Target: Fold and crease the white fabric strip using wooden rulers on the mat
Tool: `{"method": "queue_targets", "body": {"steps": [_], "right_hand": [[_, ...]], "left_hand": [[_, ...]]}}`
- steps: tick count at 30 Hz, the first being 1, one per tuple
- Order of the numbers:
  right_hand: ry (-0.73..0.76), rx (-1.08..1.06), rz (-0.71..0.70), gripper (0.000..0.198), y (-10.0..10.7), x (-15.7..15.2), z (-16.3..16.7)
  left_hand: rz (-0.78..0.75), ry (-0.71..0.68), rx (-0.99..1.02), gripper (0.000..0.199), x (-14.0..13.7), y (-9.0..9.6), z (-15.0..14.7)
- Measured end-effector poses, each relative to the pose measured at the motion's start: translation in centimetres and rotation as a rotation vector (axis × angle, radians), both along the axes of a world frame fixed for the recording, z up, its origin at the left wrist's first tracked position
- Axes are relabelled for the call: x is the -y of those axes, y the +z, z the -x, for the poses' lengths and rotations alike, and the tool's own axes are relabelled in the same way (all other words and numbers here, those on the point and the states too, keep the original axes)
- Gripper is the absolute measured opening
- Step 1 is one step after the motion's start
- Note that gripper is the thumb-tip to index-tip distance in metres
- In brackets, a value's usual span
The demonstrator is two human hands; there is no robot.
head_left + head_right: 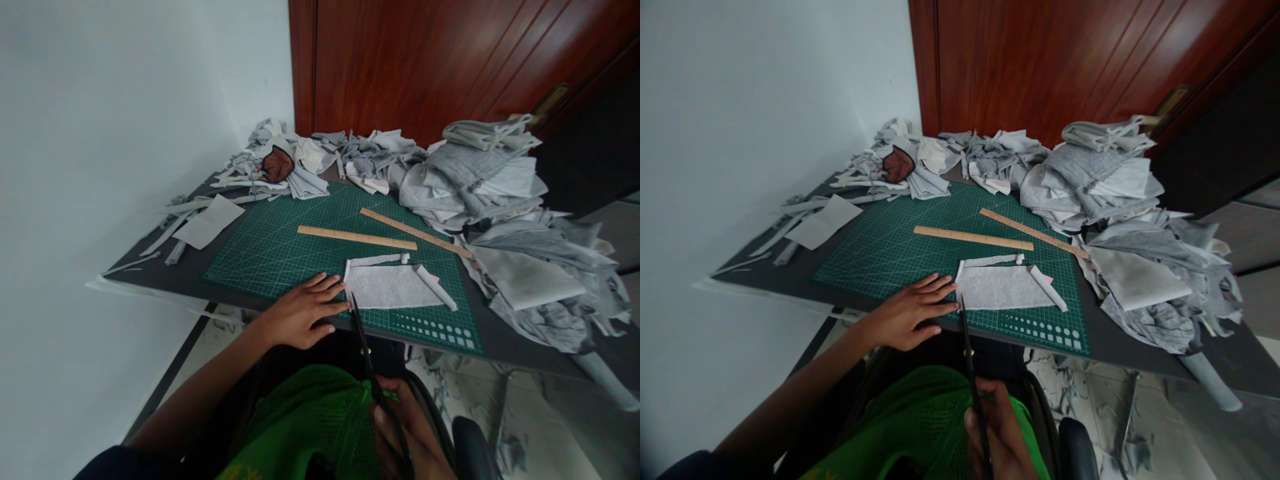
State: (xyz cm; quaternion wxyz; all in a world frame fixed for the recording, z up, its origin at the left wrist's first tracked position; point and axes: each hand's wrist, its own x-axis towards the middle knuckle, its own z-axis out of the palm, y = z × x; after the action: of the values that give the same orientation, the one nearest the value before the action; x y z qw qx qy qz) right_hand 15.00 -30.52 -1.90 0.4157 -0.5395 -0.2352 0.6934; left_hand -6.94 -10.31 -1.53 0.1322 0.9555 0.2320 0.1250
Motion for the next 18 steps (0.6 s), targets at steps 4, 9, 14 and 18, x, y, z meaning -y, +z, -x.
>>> {"method": "queue_targets", "body": {"steps": [4, 9, 14, 18], "right_hand": [[0.039, 0.010, -0.010, 0.057, -0.4, -0.6, -0.2], [0.084, 0.052, -0.062, 0.056, -0.9, -1.3, -0.6], [0.049, 0.048, -0.047, 0.054, -0.8, -1.5, -0.3], [-0.018, 0.083, -0.051, 0.054, -0.1, -1.7, 0.3]], "left_hand": [[0.002, -0.001, -0.005, 0.056, 0.0, 0.0, 0.0], [-0.009, 0.003, -0.018, 0.057, 0.0, 0.0, 0.0], [-0.002, -0.008, 0.000, 0.056, 0.0, 0.1, 0.0], [0.009, -0.005, -0.004, 0.057, 0.0, -0.1, 0.1]]}}
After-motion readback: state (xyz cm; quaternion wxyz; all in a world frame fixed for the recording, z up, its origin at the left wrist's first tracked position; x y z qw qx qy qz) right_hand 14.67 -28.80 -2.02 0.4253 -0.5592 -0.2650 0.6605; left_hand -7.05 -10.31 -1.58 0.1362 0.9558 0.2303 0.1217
